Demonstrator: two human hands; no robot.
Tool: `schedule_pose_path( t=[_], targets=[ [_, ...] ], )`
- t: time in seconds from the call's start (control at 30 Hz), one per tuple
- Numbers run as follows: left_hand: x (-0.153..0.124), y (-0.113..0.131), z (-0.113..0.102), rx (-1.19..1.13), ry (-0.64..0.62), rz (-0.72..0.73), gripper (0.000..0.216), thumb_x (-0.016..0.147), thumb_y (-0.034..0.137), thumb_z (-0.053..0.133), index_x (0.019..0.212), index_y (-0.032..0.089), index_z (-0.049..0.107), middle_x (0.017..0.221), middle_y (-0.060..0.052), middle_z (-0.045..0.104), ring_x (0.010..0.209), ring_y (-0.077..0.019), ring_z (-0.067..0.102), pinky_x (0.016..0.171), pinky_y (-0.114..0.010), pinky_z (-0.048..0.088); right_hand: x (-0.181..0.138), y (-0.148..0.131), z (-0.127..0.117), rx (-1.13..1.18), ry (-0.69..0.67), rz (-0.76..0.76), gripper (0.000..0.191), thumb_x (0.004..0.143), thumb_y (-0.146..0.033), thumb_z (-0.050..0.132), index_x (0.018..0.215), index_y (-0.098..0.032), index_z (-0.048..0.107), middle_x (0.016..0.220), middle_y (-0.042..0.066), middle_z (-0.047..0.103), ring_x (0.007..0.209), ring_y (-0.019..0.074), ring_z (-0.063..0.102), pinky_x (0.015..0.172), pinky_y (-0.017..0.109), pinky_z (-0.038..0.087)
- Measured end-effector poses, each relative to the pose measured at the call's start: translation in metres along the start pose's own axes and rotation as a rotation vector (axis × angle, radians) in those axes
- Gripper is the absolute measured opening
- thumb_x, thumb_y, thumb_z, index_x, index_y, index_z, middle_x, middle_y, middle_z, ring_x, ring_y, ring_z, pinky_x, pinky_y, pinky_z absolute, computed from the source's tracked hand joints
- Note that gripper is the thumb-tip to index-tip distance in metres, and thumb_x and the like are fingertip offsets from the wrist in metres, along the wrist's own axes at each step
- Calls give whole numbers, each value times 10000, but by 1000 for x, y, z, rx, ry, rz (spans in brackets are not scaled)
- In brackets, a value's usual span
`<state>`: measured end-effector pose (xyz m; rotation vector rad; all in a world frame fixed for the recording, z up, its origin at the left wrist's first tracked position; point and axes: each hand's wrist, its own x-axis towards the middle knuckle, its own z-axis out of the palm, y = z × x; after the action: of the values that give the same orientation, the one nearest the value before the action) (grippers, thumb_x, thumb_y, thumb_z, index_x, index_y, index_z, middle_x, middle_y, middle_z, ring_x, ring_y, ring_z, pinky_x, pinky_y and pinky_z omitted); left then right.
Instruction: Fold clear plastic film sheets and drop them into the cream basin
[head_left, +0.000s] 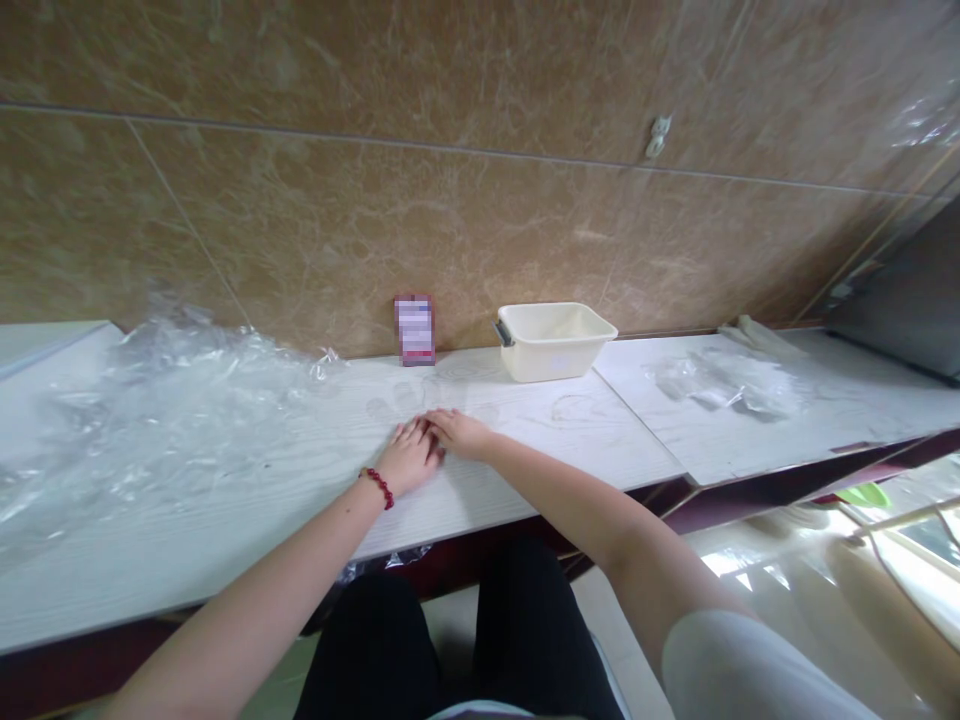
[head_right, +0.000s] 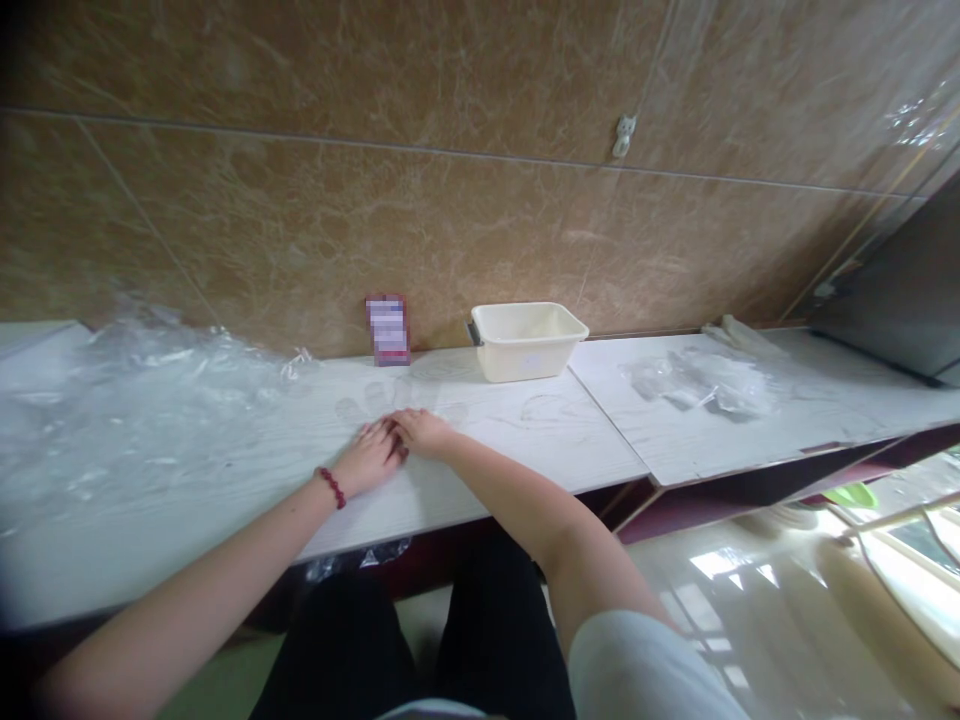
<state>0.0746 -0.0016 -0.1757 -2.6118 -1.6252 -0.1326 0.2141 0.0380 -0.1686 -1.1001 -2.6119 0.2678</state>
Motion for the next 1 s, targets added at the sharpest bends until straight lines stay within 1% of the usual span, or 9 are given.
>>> schedule_pose_path(
  t=[0.13, 0.3, 0.4, 0.6, 0.67, 0.7, 0.83, 0.9, 1.0],
  targets=[
    [-4, 0, 4, 60, 19, -30, 557, 806, 420, 252, 1217, 60, 365, 1313, -139, 287, 1216, -239, 220, 990, -415, 144, 7, 16, 3, -101, -55, 39, 469, 847, -403, 238, 1265, -200, 300, 1317, 49, 299, 1217, 204, 229, 976, 440, 164],
    [-5, -2, 4, 67, 26, -36, 569, 807, 439, 229, 1246, 90, 324, 1331, -120, 255, 1226, -227, 195, 990, -404, 142, 18, 35, -4, -156, -135, 169, 576, 802, -550, 174, 1306, -271, 192, 1369, 9, 163, 1249, 216, 118, 990, 424, 97],
    [-5, -2, 5, 54, 21, -35, 583, 803, 447, 237, 1261, 90, 293, 1335, -121, 243, 1228, -228, 189, 989, -406, 141, 26, 45, -6, -166, -151, 248, 601, 788, -574, 168, 1310, -276, 168, 1376, 18, 136, 1253, 220, 89, 986, 436, 66],
    [-6, -3, 5, -2, 46, -30, 590, 800, 462, 240, 1258, 96, 303, 1330, -130, 252, 1226, -237, 195, 988, -418, 146, 42, 57, -11, -185, -56, 441, 598, 801, -544, 161, 1301, -222, 223, 1370, 56, 153, 1252, 250, 59, 961, 506, 25],
    [-6, -2, 5, -15, 51, -29, 581, 799, 460, 249, 1257, 109, 307, 1328, -125, 258, 1225, -237, 198, 987, -417, 148, 45, 52, -10, -199, 26, 415, 578, 824, -488, 162, 1298, -166, 237, 1360, 75, 185, 1254, 230, 65, 980, 470, 28],
    [-6, -2, 4, -16, 51, -29, 577, 799, 457, 252, 1256, 110, 309, 1326, -124, 265, 1224, -237, 200, 987, -416, 147, 47, 49, -9, -198, 53, 353, 559, 834, -454, 166, 1294, -146, 246, 1352, 76, 209, 1253, 213, 85, 993, 435, 42],
    [-6, -2, 4, 2, 36, -22, 592, 800, 460, 237, 1253, 85, 312, 1312, -138, 289, 1220, -247, 209, 988, -420, 136, 52, 31, 5, -145, -33, 73, 490, 846, -340, 195, 1269, -115, 298, 1314, 63, 305, 1226, 174, 201, 1000, 348, 136],
    [-5, -2, 4, 10, 32, -24, 604, 801, 465, 225, 1248, 71, 319, 1307, -146, 296, 1220, -251, 206, 988, -420, 132, 55, 27, 11, -131, -63, 75, 482, 845, -314, 191, 1266, -108, 303, 1319, 66, 293, 1221, 181, 215, 993, 365, 152],
    [-5, -3, 4, 4, 40, -25, 608, 802, 464, 221, 1252, 66, 311, 1311, -144, 289, 1225, -252, 189, 990, -422, 127, 63, 29, 15, -132, -75, 152, 504, 841, -346, 191, 1284, -117, 264, 1345, 61, 233, 1231, 190, 186, 991, 401, 137]
  ],
)
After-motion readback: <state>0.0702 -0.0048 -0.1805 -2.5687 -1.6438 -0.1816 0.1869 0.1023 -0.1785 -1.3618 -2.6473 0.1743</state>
